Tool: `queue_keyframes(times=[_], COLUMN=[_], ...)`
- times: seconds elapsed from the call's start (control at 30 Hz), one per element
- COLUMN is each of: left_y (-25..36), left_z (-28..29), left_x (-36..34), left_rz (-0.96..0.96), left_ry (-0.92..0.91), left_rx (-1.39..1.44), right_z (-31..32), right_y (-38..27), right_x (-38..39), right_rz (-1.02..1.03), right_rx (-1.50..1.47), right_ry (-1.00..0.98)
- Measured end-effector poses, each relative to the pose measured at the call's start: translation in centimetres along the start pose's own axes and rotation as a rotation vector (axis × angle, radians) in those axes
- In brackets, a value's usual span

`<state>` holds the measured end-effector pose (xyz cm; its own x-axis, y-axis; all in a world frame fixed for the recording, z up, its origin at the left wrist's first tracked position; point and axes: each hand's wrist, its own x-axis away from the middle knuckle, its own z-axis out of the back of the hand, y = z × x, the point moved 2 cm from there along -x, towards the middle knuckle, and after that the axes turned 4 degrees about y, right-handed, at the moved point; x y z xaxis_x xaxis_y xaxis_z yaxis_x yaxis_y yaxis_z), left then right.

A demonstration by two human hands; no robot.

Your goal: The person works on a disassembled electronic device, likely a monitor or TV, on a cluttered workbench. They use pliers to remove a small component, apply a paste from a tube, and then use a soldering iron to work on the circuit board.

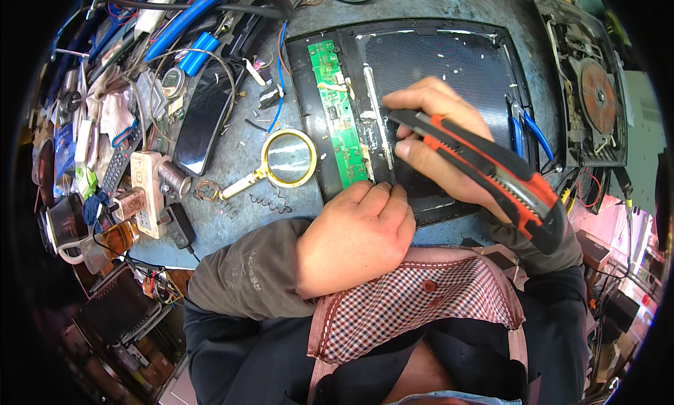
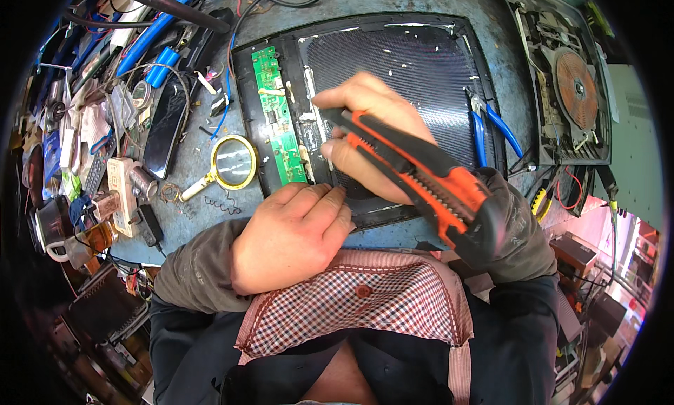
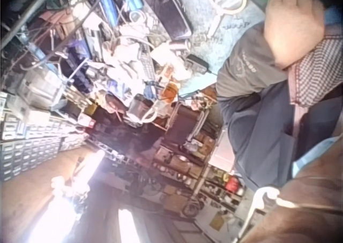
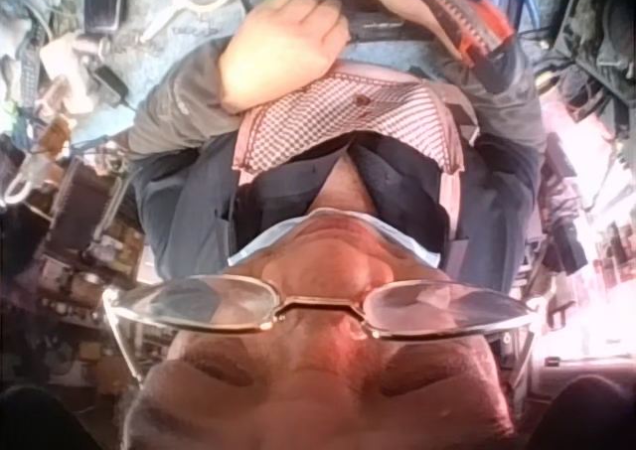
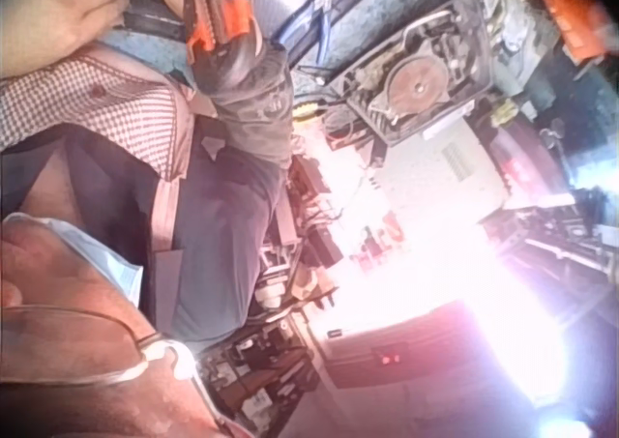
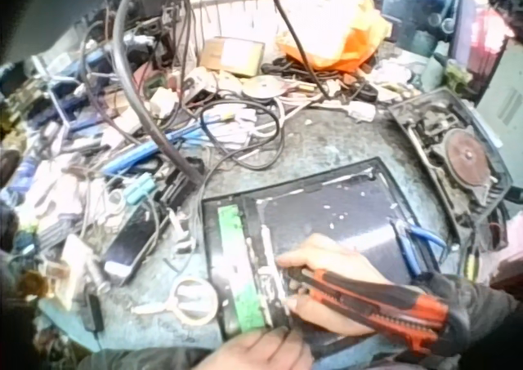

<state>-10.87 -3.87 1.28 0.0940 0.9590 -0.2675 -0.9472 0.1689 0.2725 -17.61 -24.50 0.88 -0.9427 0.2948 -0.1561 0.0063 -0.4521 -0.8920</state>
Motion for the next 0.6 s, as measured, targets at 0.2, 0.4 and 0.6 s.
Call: queue_keyframes(times=[0.2,0.4,0.6], left_y=[0.0,0.1,0.2], left_z=[-0.2,0.0,-0.1], left_x=[0.1,0.0,0.1], left_rz=[0.008,0.013,0.005], left_ry=[0.021,-0.012,0.013], left_rx=[0.028,0.008,-0.027], right_z=[-0.1,-0.2,-0.6], right_y=[0.5,0.6,1.4], right_x=[0.2,0.3,0.6], right_rz=[0.062,-0.031,-0.15], right_rx=[-0.075,-0.124,-0.21], right_ry=[-0.111,-0.007,0.019])
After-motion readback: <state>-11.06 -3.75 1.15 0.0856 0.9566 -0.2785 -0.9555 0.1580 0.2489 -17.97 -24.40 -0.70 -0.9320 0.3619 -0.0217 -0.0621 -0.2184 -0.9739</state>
